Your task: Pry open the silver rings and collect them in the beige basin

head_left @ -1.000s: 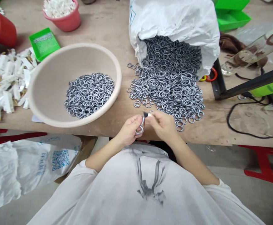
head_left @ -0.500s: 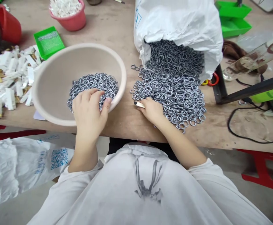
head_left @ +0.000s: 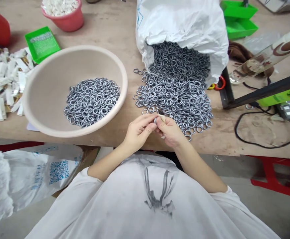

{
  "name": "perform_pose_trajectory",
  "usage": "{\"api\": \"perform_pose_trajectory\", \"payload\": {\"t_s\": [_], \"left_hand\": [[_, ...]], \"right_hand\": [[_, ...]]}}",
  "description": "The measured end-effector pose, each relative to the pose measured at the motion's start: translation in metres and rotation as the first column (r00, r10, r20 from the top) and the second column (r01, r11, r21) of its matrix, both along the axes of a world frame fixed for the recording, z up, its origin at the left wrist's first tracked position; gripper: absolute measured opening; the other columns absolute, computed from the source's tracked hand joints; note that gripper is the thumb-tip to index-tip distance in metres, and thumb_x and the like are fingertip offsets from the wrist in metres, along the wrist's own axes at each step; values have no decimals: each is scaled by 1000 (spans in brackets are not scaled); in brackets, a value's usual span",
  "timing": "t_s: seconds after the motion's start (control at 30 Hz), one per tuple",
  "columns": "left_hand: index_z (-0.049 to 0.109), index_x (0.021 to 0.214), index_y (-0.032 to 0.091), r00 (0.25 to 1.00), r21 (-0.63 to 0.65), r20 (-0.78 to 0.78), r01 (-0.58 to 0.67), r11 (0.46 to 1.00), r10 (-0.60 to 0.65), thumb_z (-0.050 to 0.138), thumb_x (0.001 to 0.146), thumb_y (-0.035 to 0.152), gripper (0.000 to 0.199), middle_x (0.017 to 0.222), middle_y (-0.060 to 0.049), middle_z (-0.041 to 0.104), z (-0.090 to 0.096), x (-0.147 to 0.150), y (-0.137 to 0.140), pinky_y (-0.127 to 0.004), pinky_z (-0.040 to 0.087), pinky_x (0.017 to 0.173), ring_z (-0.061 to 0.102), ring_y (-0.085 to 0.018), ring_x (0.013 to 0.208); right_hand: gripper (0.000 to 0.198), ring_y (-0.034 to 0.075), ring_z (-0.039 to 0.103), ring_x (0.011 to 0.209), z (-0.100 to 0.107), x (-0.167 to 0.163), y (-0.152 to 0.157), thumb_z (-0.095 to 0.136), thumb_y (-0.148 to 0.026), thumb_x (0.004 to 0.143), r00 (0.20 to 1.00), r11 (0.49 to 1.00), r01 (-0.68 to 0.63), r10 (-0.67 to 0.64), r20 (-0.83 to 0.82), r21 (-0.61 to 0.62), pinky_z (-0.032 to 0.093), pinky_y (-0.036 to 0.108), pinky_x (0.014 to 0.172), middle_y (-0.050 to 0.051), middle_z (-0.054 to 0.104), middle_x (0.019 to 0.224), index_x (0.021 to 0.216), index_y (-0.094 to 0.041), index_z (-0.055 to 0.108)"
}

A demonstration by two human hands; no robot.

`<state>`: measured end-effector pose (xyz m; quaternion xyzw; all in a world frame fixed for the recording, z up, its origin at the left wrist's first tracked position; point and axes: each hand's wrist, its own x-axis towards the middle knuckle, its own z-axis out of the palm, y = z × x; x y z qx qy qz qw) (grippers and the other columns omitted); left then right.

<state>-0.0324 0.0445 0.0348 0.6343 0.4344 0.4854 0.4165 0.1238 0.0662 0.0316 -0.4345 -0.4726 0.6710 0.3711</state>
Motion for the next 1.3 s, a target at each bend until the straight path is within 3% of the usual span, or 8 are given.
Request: {"api": "perform_pose_trajectory", "payload": {"t_s": [0.17,0.33,0.43,0.6,0.87,1.13,1.2,1.3], "left_hand": [[75,89,20,936,-253,338,-11,967,99,79,78,42,26,99,-8,76,-4,15,0,-29,55,80,69,-17,88],[59,71,17,806,-501,541,81,861,239,88,66,46,41,61,2,62,-5,17,2,-18,44,55,54,-7,55],[63,76,16,776,-566,570,134,813,269,85,67,52,43,58,2,58,-5,15,3,-16,38,48,49,-6,51],[64,75,16,759,-572,578,115,812,300,83,70,51,41,53,5,50,-4,16,1,-15,30,44,37,-3,45],[59,81,18,743,-590,567,66,804,356,81,72,52,41,55,7,42,-5,19,-1,-18,25,43,34,-5,46],[54,78,18,704,-582,603,68,810,375,83,70,48,43,57,8,43,-7,21,0,-18,26,44,34,-4,47],[52,77,19,702,-590,606,82,803,374,83,70,48,44,55,9,42,-7,21,-2,-18,25,42,30,-4,44],[53,79,19,706,-584,624,136,800,335,82,72,49,43,50,10,39,-8,19,-6,-18,28,44,28,-3,41]], "right_hand": [[67,9,33,51,-13,-1,-1,64,-87,65,995,993,79,-84,48,93,27,25,46,-5,37,55,59,-21,49],[61,12,41,59,-17,3,-5,59,-81,77,956,938,195,-247,160,286,36,27,57,-2,49,63,68,-21,55],[56,13,45,60,-9,10,-10,49,-75,88,926,897,115,-252,280,426,38,28,59,-1,55,67,80,-21,61],[47,15,51,64,1,14,-19,50,-62,95,825,759,-123,-280,492,639,36,29,62,2,60,68,75,-21,63],[53,14,50,61,-4,8,-22,43,-65,97,755,689,-277,-275,595,670,32,28,59,2,60,66,75,-21,64],[51,14,50,61,-10,1,-25,47,-61,97,753,695,-266,-283,594,668,31,29,59,2,58,64,69,-20,60],[49,14,50,61,-15,5,-18,48,-60,96,748,755,-189,-304,591,628,31,28,59,1,58,64,69,-21,59],[44,14,47,57,-20,15,-4,48,-56,97,728,847,92,-416,544,524,33,28,58,-2,53,59,71,-22,57]]}}
